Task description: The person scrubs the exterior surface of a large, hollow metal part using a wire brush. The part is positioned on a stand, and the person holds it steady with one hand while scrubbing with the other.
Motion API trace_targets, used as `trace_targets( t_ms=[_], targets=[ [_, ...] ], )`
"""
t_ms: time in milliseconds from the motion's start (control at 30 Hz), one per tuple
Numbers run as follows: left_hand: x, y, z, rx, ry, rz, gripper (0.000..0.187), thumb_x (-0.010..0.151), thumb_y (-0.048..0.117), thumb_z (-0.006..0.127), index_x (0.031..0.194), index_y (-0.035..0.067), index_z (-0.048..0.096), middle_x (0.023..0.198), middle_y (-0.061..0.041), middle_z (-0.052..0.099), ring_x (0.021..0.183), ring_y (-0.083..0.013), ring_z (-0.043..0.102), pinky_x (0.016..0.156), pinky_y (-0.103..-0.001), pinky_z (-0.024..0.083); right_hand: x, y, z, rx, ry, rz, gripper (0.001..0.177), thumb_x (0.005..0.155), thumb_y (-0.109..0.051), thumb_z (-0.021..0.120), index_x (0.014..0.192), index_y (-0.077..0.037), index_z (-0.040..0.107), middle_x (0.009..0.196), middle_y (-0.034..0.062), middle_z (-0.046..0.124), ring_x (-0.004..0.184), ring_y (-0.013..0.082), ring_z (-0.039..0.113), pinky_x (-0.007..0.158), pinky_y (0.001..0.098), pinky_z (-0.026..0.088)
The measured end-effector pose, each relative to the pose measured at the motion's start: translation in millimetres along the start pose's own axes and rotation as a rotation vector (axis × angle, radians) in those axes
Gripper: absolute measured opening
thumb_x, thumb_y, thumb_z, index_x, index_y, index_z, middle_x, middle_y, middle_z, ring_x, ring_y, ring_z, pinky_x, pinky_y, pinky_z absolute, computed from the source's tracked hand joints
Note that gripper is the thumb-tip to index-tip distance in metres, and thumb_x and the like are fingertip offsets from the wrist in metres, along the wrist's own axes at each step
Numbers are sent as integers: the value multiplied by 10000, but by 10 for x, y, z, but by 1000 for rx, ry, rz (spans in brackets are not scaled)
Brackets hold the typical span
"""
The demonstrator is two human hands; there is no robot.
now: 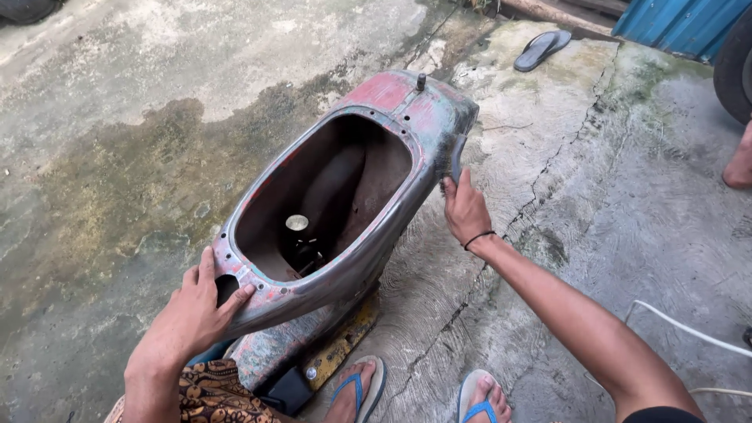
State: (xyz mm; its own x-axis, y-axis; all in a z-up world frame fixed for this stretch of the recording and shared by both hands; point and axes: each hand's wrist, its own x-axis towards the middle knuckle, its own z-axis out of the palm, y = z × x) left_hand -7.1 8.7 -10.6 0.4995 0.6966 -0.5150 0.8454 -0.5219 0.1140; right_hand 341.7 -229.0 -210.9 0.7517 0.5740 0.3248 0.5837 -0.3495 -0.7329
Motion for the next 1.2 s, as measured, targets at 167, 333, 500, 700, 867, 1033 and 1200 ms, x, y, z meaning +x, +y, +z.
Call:
trace_targets(
  t_ms=[167,333,500,700,867,1033,1200],
  targets=[
    [-54,111,-107,27,-7,-17,950,947,643,393,1670,227,-60,1645,-155,237,1409,-479,440,1135,-600,415,-303,-368,68,123,-104,94,701,1033,-570,171,1314,28,404,489,-55,468,296,58,397,208,227,293],
    [56,39,-38,35,-2,-16,971,939,639,416,1676,204,-44,1620,-181,270,1346,-543,478,1084,-603,427,-105,-83,9,-65,-73,-28,641,1047,-583,158,1179,-36,466,510,-107,384,335,39,282,230,228,221],
    [7,58,-72,46,24,-2,972,932,664,398,1671,204,-33,1639,-154,251,1384,-486,455,1095,-604,442,-150,-259,-60,-64,-63,-9,494,1084,-454,250,1202,-29,472,507,-21,453,328,112,363,246,292,277],
    [-18,94,-100,36,-22,-34,956,942,663,384,1670,237,-64,1659,-131,220,1423,-462,430,1127,-602,432,-278,-173,-27,-242,-205,-267,467,1113,-359,235,1147,1,530,532,-48,503,319,31,326,238,197,259],
    [103,-69,12,33,91,56,970,921,662,437,1665,201,19,1606,-176,305,1347,-534,484,1089,-618,422,9,-219,-240,-363,-56,-3,447,1083,-434,326,1238,-31,443,513,144,505,387,336,499,332,471,378],
    [-29,37,-57,8,-18,-9,956,943,664,390,1666,237,-66,1656,-122,225,1434,-461,408,1148,-609,407,-468,-312,-39,-251,-277,-167,412,1090,-427,245,1103,-92,486,499,-98,397,340,41,298,253,213,265],
    [41,-92,74,15,29,41,963,944,648,420,1667,198,-29,1650,-157,227,1377,-511,453,1115,-593,409,8,-101,-354,-331,-218,-35,451,1107,-420,207,1195,-55,457,510,-70,435,330,57,323,239,216,264]
  ],
)
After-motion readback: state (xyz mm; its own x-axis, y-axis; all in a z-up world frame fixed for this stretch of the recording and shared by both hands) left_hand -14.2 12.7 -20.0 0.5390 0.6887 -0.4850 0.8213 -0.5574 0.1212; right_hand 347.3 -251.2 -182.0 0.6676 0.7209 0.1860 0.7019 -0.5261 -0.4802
